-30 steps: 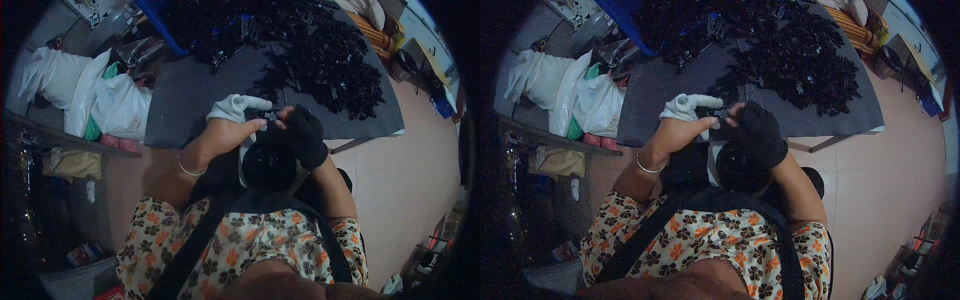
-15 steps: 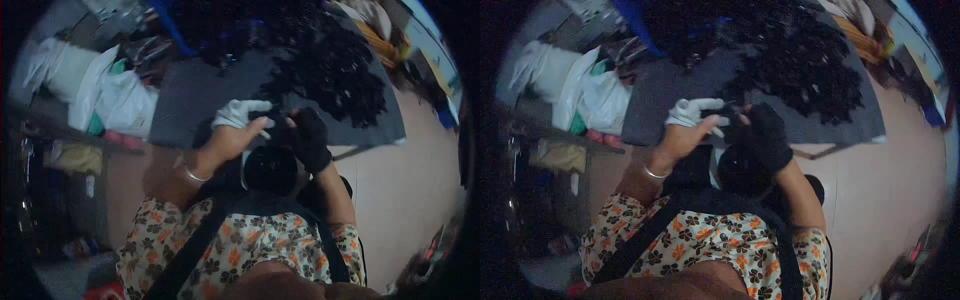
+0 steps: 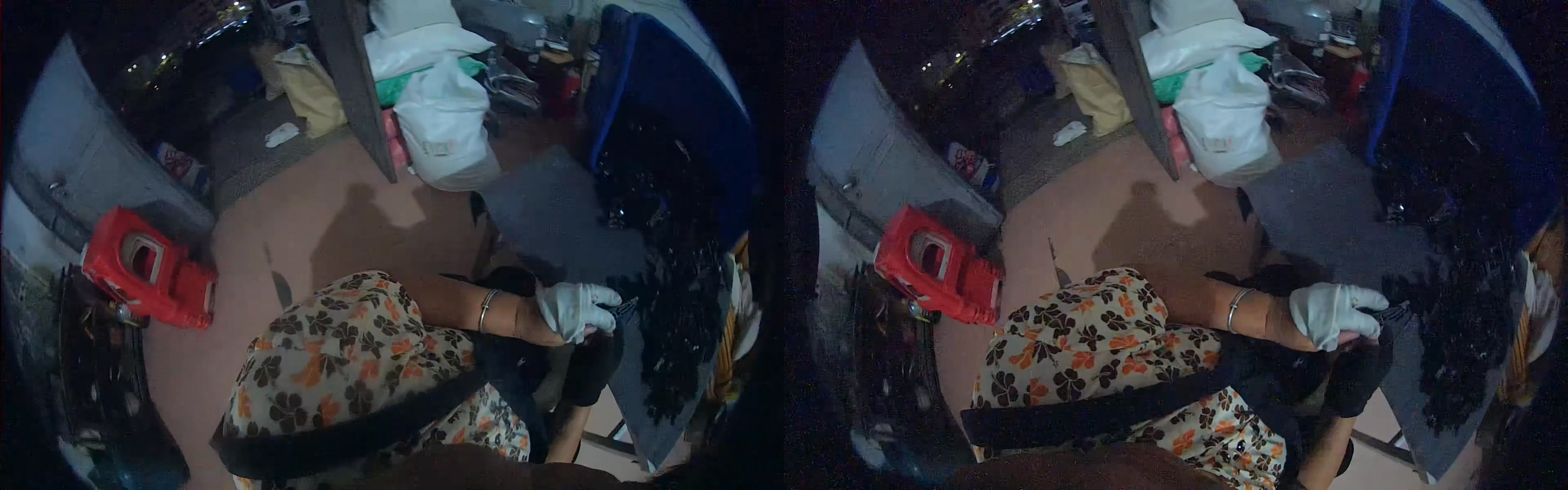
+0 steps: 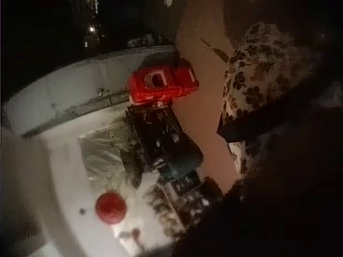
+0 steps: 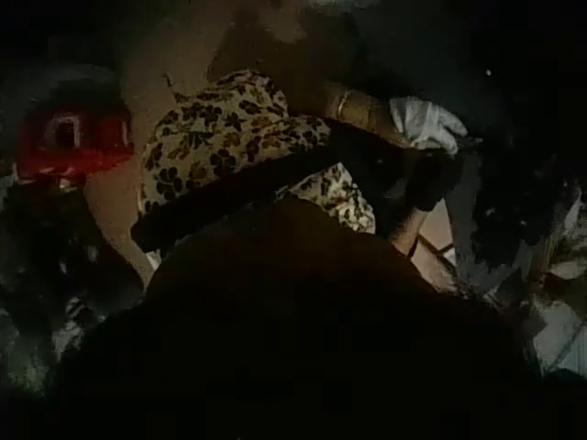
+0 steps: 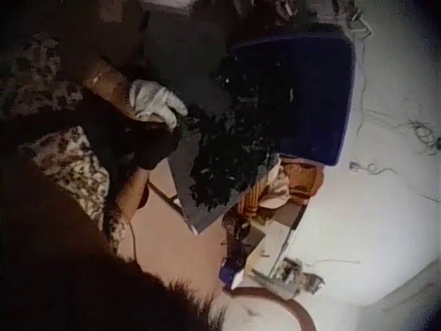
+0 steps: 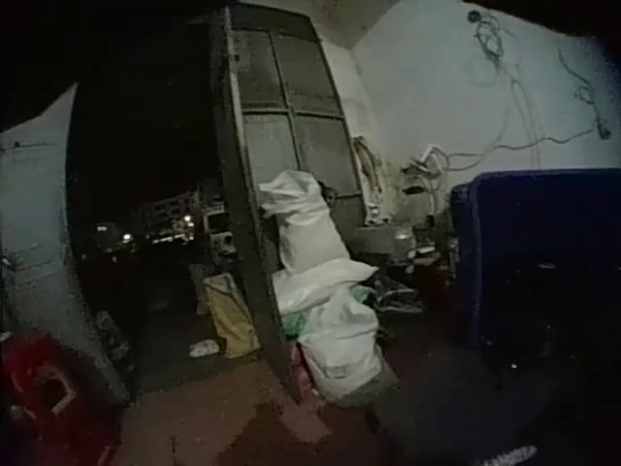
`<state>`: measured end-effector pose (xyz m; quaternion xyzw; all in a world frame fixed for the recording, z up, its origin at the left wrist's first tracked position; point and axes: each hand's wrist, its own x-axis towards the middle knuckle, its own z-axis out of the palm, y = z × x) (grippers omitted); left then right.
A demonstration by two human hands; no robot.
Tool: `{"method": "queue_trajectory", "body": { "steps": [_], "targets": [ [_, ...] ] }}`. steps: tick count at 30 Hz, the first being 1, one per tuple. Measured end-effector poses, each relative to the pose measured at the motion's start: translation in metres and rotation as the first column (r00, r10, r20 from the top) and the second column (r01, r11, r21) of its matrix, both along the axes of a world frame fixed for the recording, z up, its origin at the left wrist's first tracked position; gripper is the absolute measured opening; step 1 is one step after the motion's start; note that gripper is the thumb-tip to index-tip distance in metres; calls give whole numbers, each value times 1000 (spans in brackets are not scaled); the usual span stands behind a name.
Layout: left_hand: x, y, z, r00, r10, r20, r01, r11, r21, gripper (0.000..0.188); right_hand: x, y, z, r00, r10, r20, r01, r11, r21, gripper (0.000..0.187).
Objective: Sorting and inspecting small black plastic components at a production workstation.
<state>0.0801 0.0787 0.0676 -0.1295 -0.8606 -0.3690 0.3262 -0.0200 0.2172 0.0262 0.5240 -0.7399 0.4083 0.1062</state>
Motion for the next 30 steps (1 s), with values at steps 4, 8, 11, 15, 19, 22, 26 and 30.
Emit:
{"method": "queue_trajectory", "body": {
  "steps": [4,8,11,15,19,22,26,30],
  "targets": [
    [6,-4,-2,997,-78,-15,80,992,101,19,4,-6,-8,842,16,539,20,998,-62,12],
    [10,-11,-4,990,44,-137,-31,995,92,20,1,-10,-3,769,147,622,-3,974,-227,18],
    [21,-10,12,997,45,63,-56,982,178,16,-5,-10,-12,790,217,574,53,908,-416,22],
    [16,-6,13,980,-171,105,123,926,358,15,-24,14,-15,821,195,536,-94,973,-210,25],
    [5,-4,-2,990,-107,87,83,966,244,20,-25,30,-5,771,142,621,-79,989,-128,21],
    [-6,-5,-10,914,-280,293,217,948,231,25,-40,45,16,949,55,312,-182,901,393,21],
    [-26,-41,-4,912,-139,386,176,982,-62,39,-52,56,16,999,29,-28,-14,906,423,32],
    [-49,-112,-14,950,270,155,-233,947,-220,44,-49,25,18,959,-278,55,245,912,329,34]
  ]
}}
